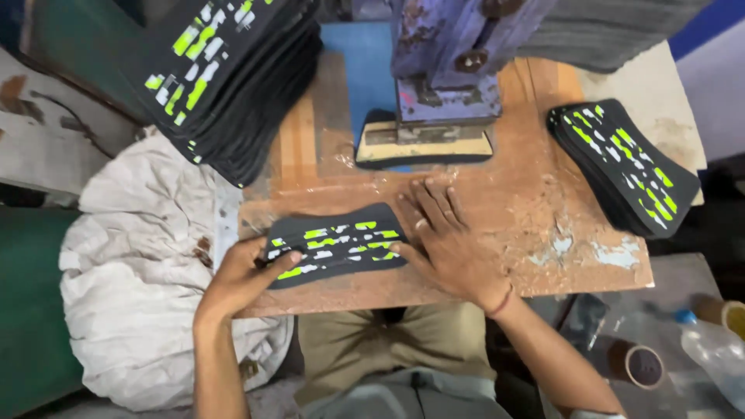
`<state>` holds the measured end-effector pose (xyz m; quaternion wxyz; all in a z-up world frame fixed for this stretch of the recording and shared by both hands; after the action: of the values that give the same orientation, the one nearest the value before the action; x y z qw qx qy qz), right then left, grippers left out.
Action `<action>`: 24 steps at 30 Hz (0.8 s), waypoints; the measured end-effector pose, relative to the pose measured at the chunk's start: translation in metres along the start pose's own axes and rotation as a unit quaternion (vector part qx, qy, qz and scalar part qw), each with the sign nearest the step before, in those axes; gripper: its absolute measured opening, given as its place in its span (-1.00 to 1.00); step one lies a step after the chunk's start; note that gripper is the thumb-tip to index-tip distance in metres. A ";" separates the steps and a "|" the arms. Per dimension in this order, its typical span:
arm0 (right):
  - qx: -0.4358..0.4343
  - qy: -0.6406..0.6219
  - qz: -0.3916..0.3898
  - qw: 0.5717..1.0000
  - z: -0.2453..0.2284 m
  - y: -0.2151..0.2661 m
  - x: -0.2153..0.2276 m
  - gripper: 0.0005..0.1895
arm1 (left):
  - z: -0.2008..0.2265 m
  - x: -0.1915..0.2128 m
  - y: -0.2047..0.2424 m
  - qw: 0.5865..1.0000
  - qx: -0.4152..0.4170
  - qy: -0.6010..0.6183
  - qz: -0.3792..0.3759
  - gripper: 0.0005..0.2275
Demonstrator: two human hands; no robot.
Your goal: The person repeatedly picks up black rectangular items with neon green patterns from a stack on the left and places them onto a stack on the right. The person uses both hands to handle the items, occasionally adjusting their position on the table.
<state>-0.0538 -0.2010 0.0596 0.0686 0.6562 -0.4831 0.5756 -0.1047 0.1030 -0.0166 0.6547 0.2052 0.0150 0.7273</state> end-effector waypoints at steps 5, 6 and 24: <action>-0.016 0.025 0.006 1.000 -0.003 0.033 0.004 -0.28 | 0.000 0.001 0.003 1.000 0.003 0.001 0.020 -0.77; -0.030 0.021 0.008 0.999 -0.002 0.039 0.004 -0.28 | -0.001 0.000 0.003 1.000 0.003 -0.004 0.027 -0.78; -0.275 0.230 0.102 0.928 0.157 0.047 0.123 -0.52 | 0.073 0.146 -0.135 0.916 -0.161 0.219 0.294 -0.79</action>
<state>0.0050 -0.3956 0.0872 0.2970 0.4082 -0.6579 0.5589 0.0381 0.2445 0.0513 0.4159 -0.0722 -0.0202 0.9063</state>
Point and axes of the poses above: each hand's wrist, its own y-axis away from the middle knuckle, its own x-axis out of the back of the hand, z = x × y, the point moved 5 cm from there along -y, towards the middle knuckle, and after that the axes turned 12 degrees about z, right-handed, at the moved point
